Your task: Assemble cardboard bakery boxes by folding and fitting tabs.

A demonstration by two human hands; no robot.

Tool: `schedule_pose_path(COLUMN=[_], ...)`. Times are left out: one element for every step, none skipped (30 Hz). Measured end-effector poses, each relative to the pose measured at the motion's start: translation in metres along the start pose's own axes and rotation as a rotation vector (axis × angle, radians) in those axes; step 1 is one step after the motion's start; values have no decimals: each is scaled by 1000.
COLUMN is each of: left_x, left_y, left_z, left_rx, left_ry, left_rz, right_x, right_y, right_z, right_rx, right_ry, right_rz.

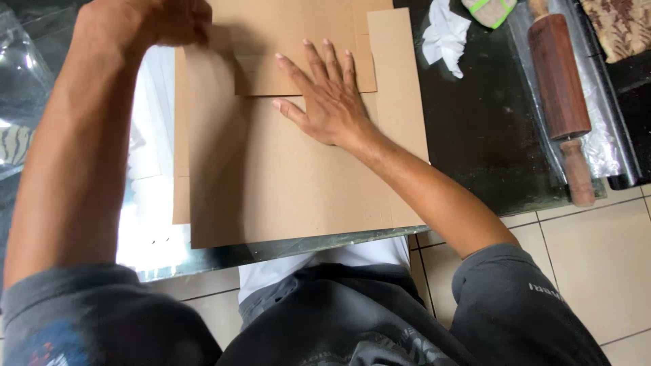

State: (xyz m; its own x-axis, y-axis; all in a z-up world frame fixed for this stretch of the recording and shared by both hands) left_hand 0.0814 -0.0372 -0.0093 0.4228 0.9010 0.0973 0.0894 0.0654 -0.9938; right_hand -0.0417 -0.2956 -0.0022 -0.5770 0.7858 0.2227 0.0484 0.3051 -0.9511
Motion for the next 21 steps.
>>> schedule_pose_path(left_x=[-18,-42,-56,-67,-77,-91,-104,-117,-120,-122,-123,-125,-122,-120,-135,-143,-156,-166,-169,-172,-171], left_y=[-10,-24,-19,-15,-13,-17,-23,-29,-23,-19,-15,3,18,33,26,20,16,11,3,-6,-8], left_z=[20,20,33,46,57,65,73,81,82,84,86,81,75,68,61,55,51,56,58,60,58], left_rx=[25,50,55,57,55,56,38,20,22,-1,-23,-20,-57,-94,-93,-91,-84,-79,-69,-59,-62], left_ry=[1,2,-5,-60,-111,-115,-143,-172,-172,-199,-224,-223,-286,-348,-340,-412,-482,-471,-492,-513,-502], left_rz=[-13,-26,-25,-19,-16,-17,-23,-30,-30,-17,-4,-5,33,72,75,71,72,80,70,60,63], right_x=[1,1,1,1,-1,0,1,1,2,3,5,2,1,0,-3,-3,-4,-14,-23,-31,-51], right_y=[-1,-2,2,4,4,4,3,2,0,-1,-2,6,13,20,21,22,24,25,24,22,15], right_z=[-1,-1,0,1,0,-1,0,0,0,0,0,-2,-3,-5,-8,-10,-8,-5,-6,-8,-13], right_rx=[-7,-13,-9,-17,-30,-31,-33,-35,-34,-17,0,1,7,14,14,6,4,10,21,33,30], right_ry=[-2,-3,-9,-13,-15,-18,-17,-16,-16,-20,-21,-20,-53,-85,-77,-116,-151,-138,-151,-164,-154], right_rz=[3,6,1,4,10,8,16,23,22,24,26,23,11,-1,2,-14,-30,-28,-59,-90,-86])
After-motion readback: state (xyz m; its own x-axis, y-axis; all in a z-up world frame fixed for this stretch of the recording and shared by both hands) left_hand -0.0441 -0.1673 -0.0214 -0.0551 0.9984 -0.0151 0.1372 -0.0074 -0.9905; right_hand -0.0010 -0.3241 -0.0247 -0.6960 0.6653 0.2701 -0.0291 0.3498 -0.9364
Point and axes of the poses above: each hand's wrist, its own z-axis away from the middle knuckle, its own y-axis out of the palm, x = y × z, the point moved 9 cm from there along -z, towards the middle knuckle, and after that the axes turned 9 degrees about -x, right-handed, at the moved point
